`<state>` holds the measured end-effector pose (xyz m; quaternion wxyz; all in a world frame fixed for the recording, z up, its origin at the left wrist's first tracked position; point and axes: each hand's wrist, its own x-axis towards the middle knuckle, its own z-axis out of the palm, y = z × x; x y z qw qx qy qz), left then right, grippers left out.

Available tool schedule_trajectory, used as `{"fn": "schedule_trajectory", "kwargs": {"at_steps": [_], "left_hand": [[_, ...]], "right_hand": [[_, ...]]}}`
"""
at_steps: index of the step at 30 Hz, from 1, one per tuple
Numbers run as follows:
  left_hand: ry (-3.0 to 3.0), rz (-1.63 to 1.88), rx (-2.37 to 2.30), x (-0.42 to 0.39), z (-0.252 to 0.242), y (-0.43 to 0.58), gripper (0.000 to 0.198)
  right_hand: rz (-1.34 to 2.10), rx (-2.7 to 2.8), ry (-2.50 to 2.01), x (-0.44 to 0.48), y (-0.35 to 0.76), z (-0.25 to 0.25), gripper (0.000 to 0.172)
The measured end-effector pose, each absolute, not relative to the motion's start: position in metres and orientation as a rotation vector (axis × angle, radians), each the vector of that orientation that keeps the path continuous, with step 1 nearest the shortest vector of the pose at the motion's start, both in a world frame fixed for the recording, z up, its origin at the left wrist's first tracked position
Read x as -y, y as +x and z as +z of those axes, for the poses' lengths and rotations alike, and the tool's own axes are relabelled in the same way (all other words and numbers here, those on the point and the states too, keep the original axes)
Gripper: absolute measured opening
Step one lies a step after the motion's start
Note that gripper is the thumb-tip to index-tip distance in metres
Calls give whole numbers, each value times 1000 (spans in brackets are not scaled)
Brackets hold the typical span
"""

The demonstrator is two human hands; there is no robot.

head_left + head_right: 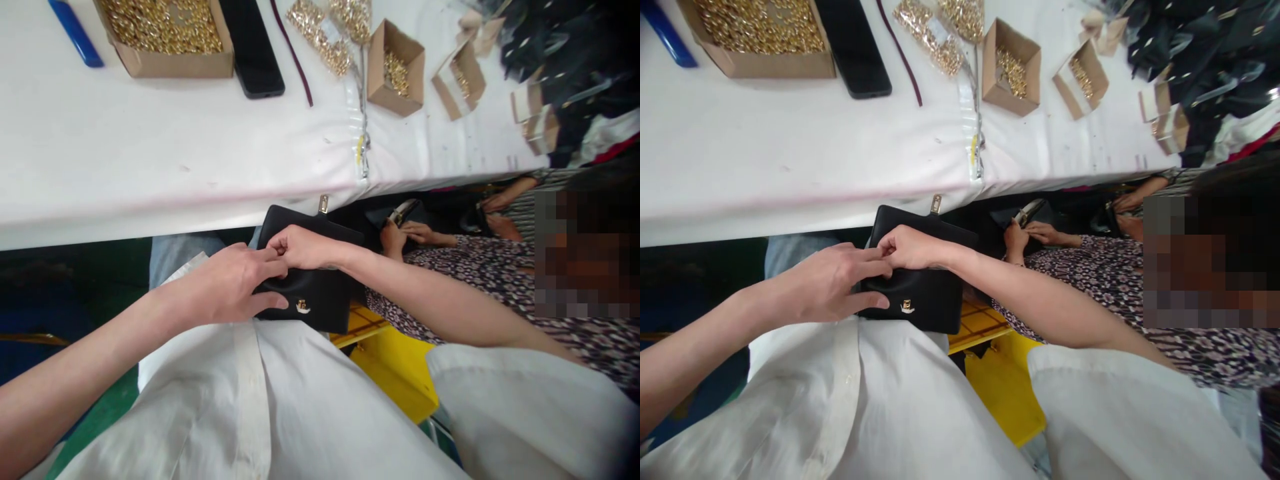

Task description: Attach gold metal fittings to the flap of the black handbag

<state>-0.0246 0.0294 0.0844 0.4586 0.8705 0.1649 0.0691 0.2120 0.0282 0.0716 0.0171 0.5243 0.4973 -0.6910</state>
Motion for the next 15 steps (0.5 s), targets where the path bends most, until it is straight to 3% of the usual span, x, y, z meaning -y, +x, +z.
{"fn": "schedule_trajectory", "kwargs": {"at_steps": [10, 15], "left_hand": [[2274, -74, -429, -21, 107, -23, 65], [1841, -25, -520, -42, 102, -17, 36]], "right_hand": [[-2189, -1508, 1543, -37, 214, 63, 16], [-2107, -1601, 1524, -41, 211, 67, 17]]}}
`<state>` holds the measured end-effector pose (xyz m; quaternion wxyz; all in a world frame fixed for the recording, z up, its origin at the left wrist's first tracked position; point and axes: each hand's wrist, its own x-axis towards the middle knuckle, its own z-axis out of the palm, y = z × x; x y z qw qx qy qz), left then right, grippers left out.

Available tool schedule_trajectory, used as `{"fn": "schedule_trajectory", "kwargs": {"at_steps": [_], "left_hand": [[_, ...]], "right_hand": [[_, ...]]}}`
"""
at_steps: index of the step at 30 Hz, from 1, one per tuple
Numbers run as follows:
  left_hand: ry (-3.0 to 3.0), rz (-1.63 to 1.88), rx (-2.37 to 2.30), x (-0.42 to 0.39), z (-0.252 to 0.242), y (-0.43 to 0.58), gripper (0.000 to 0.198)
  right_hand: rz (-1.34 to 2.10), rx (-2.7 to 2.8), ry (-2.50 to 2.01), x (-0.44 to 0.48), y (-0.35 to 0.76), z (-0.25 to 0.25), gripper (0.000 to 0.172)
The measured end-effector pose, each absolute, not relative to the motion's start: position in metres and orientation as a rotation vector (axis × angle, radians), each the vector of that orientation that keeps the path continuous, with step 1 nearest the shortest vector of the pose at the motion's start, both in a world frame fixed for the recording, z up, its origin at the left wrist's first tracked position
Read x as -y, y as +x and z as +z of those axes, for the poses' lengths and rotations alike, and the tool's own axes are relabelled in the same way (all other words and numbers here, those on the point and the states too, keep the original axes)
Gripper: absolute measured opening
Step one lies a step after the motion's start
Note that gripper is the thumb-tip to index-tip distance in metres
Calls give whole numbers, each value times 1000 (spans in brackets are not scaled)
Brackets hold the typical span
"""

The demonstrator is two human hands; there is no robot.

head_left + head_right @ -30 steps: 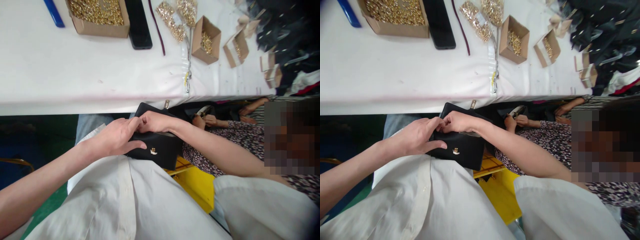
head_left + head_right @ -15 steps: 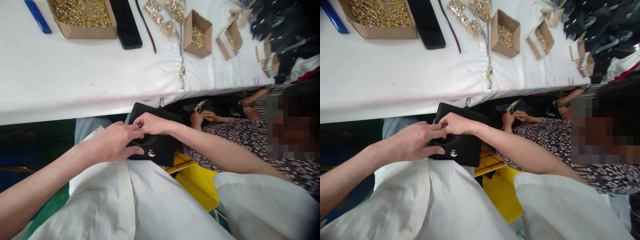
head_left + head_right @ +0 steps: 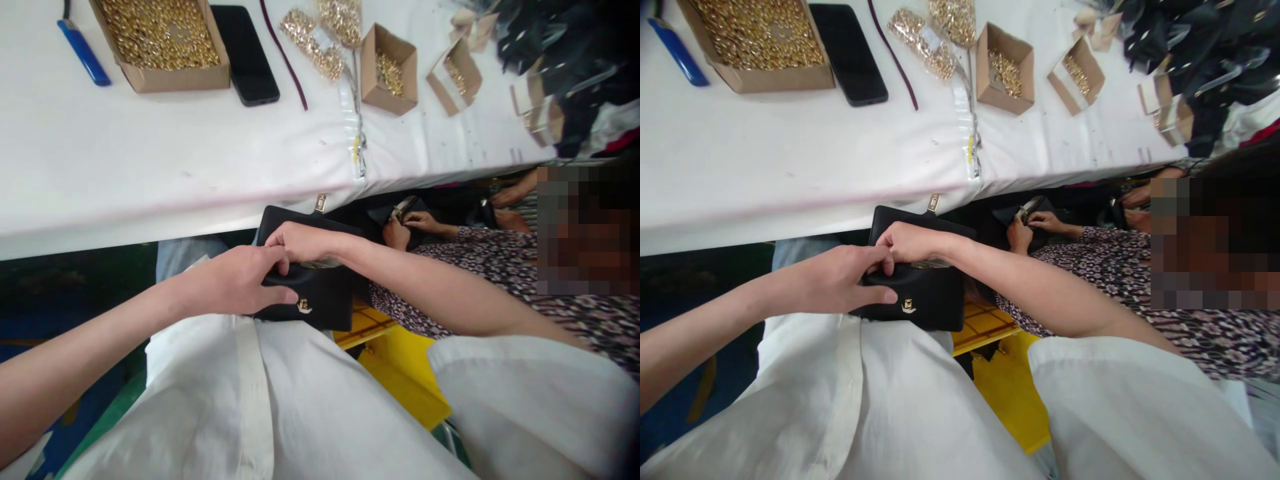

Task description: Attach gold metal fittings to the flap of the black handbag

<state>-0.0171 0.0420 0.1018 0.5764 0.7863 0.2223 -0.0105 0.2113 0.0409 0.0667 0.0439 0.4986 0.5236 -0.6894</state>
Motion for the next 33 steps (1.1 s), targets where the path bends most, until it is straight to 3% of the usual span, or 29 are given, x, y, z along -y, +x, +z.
{"fn": "schedule_trajectory", "kwargs": {"at_steps": [7, 10, 15, 18, 24, 27, 30, 33], "left_hand": [[1550, 34, -477, -49, 90, -18, 34], [1507, 5, -413, -50, 85, -30, 42], [1751, 53, -486, -47, 76, -39, 41], [1925, 35, -576, -50, 76, -38, 42], [1483, 43, -375, -56, 83, -39, 49], [1299, 43, -362, -51, 83, -40, 41], [1252, 152, -637, -41, 76, -37, 58], [1442, 260, -1072, -27, 66, -33, 60]], "right_hand": [[-2149, -1598, 1620, -30, 212, 70, 23], [-2143, -1607, 1646, -27, 212, 73, 27], [-2039, -1671, 1668, -32, 209, 69, 23], [-1958, -1755, 1632, -35, 208, 65, 29], [-2004, -1709, 1612, -35, 210, 70, 22], [-1994, -1764, 1585, -32, 212, 69, 23], [-1947, -1852, 1608, -28, 209, 63, 28], [-1842, -1941, 1657, -26, 203, 56, 25]]}}
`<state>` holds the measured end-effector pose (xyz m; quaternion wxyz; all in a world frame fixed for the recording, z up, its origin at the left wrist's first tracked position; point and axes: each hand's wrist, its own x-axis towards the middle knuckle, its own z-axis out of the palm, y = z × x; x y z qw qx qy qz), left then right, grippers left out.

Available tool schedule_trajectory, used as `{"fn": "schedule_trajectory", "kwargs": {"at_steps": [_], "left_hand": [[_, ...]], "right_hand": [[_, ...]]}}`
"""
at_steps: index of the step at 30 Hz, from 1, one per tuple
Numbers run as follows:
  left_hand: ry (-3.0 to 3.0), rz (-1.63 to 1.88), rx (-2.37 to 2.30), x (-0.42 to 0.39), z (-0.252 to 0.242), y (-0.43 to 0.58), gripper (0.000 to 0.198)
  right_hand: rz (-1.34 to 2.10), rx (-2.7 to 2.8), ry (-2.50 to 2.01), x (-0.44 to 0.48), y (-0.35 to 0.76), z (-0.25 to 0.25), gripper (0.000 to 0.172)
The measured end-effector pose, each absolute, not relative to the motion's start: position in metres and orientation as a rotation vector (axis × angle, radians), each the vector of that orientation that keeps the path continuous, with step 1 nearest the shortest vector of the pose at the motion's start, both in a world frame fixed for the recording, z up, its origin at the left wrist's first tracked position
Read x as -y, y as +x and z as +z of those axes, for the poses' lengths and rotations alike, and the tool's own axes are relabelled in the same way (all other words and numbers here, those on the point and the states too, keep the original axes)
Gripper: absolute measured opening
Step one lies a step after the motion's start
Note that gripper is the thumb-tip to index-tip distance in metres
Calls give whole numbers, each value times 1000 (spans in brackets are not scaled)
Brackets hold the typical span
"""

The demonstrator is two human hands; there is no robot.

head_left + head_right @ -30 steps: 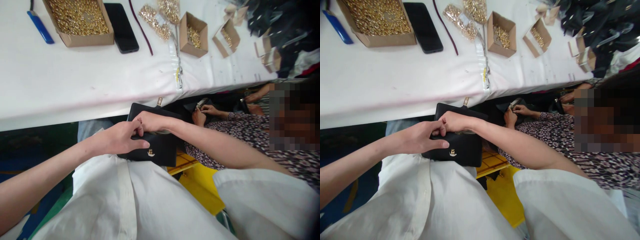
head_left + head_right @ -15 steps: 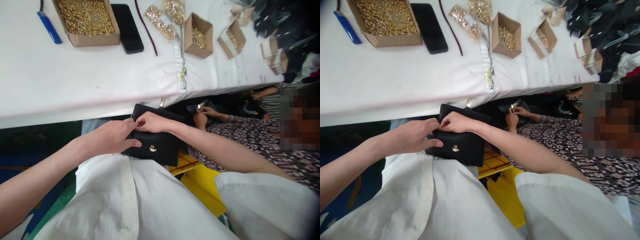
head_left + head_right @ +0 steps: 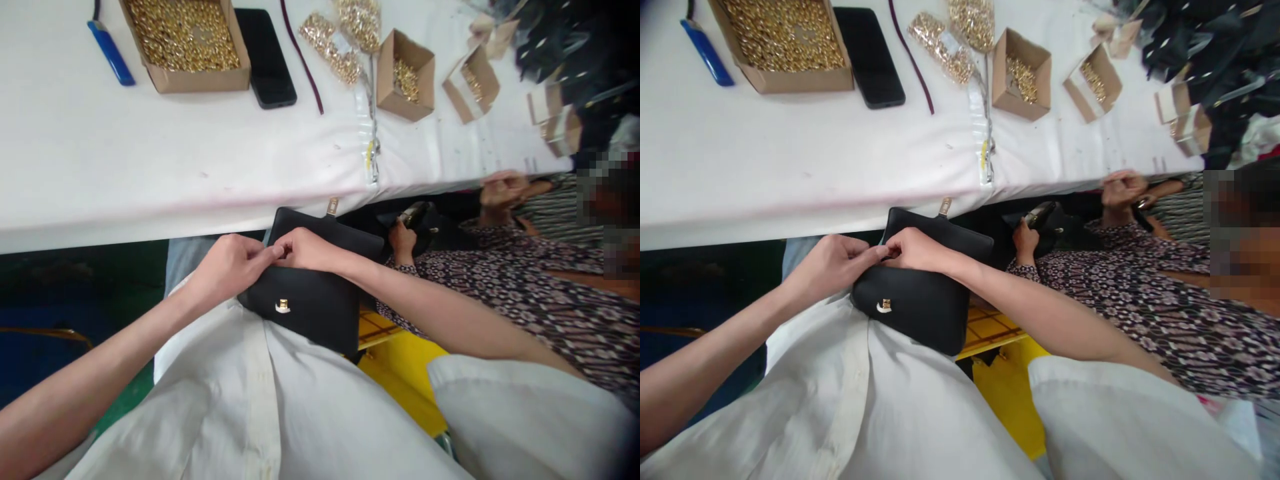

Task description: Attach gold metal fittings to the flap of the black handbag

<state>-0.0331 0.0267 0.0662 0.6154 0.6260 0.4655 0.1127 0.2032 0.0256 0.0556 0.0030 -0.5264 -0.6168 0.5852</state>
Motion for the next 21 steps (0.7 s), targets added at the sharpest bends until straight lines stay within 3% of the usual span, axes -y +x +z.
{"fn": "schedule_trajectory", "kwargs": {"at_steps": [4, 8, 13, 16, 21], "left_hand": [[1715, 366, -1271, -4, 54, -28, 43], [1656, 360, -1269, 12, 48, -24, 9], [1864, 339, -1248, 17, 54, -17, 43], [1926, 362, -1266, 16, 50, -17, 39], [1498, 389, -931, 14, 27, -22, 34]], "right_hand": [[1732, 2085, -1616, -25, 196, 53, 14], [1649, 2216, -1615, -27, 193, 57, 11], [1664, 2251, -1668, -29, 192, 60, 16], [1645, 2263, -1712, -28, 193, 61, 18], [1660, 2244, -1751, -26, 199, 61, 17]]}}
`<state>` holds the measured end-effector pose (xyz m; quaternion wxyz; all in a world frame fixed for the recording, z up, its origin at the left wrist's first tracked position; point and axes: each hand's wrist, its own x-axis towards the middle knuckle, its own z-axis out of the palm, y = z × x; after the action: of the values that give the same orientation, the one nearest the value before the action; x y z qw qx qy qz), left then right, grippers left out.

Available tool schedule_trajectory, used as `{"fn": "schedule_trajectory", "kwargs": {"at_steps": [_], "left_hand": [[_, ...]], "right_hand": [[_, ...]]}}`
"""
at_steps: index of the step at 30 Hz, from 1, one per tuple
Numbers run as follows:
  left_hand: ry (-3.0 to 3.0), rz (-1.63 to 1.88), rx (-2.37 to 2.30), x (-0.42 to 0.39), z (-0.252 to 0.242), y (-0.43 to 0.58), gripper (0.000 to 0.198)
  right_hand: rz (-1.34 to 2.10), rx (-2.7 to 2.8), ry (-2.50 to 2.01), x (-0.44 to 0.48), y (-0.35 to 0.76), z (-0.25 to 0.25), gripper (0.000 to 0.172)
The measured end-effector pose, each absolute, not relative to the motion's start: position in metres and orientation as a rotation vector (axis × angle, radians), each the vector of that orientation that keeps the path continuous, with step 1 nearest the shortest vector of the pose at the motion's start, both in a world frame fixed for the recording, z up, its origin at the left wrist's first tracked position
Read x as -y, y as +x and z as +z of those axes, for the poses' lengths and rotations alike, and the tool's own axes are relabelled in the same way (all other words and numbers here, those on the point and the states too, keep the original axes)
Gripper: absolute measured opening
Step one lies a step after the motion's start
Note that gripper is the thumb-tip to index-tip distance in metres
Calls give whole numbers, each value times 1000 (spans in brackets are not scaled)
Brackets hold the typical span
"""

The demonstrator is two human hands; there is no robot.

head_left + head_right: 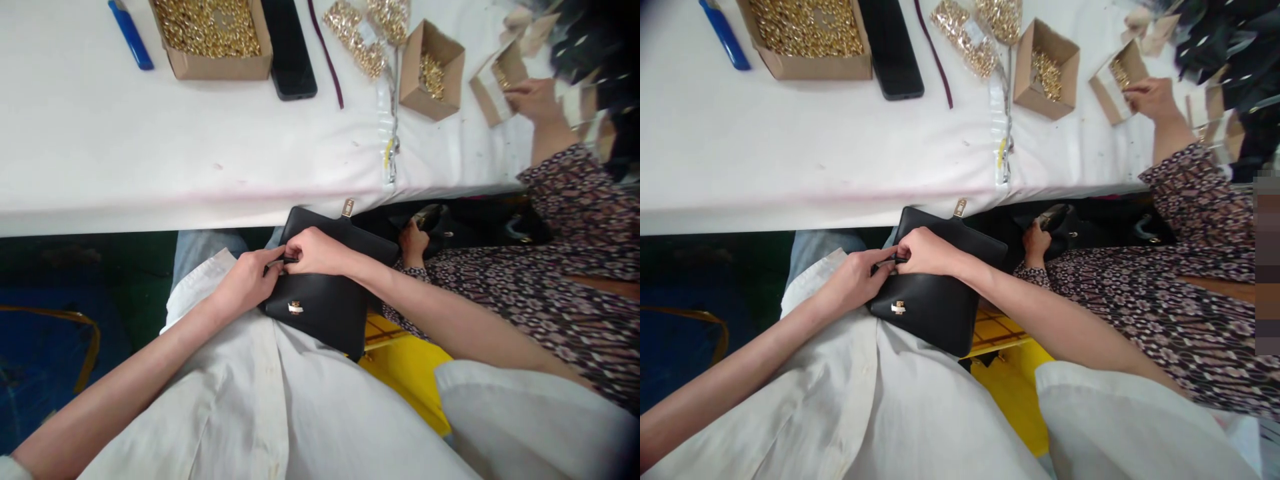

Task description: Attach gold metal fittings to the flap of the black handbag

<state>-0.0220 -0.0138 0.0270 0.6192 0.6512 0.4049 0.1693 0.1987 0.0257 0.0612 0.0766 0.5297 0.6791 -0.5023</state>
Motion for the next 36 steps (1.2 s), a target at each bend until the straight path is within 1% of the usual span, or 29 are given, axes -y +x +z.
{"fn": "schedule_trajectory", "kwargs": {"at_steps": [6, 9, 13, 16, 19, 21, 25, 27, 30, 34, 36], "left_hand": [[1397, 482, -952, 19, 16, -22, 40], [1289, 465, -902, 22, 9, -20, 41], [1228, 514, -863, 21, 3, -22, 33], [1226, 492, -842, 13, 5, -25, 27], [1257, 434, -813, 5, 5, -25, 27], [1235, 431, -778, 3, 1, -22, 30], [1145, 509, -756, 11, -12, -14, 33], [1116, 526, -784, 16, -17, -11, 32], [1057, 542, -809, 21, -21, -9, 29], [970, 565, -812, 23, -23, -7, 27], [930, 590, -808, 24, -24, -6, 29]], "right_hand": [[-1565, -1930, 1635, -25, 197, 61, 16], [-1582, -1871, 1662, -24, 195, 60, 17], [-1577, -1853, 1670, -24, 195, 58, 20], [-1679, -1753, 1654, -25, 199, 59, 23], [-1826, -1635, 1622, -27, 206, 61, 26], [-1865, -1613, 1610, -28, 210, 61, 29], [-1788, -1686, 1631, -27, 213, 58, 27], [-1737, -1704, 1664, -24, 212, 57, 27], [-1719, -1634, 1722, -20, 210, 57, 31], [-1969, -1376, 1718, -17, 215, 67, 42], [-2068, -1305, 1658, -16, 220, 74, 43]]}}
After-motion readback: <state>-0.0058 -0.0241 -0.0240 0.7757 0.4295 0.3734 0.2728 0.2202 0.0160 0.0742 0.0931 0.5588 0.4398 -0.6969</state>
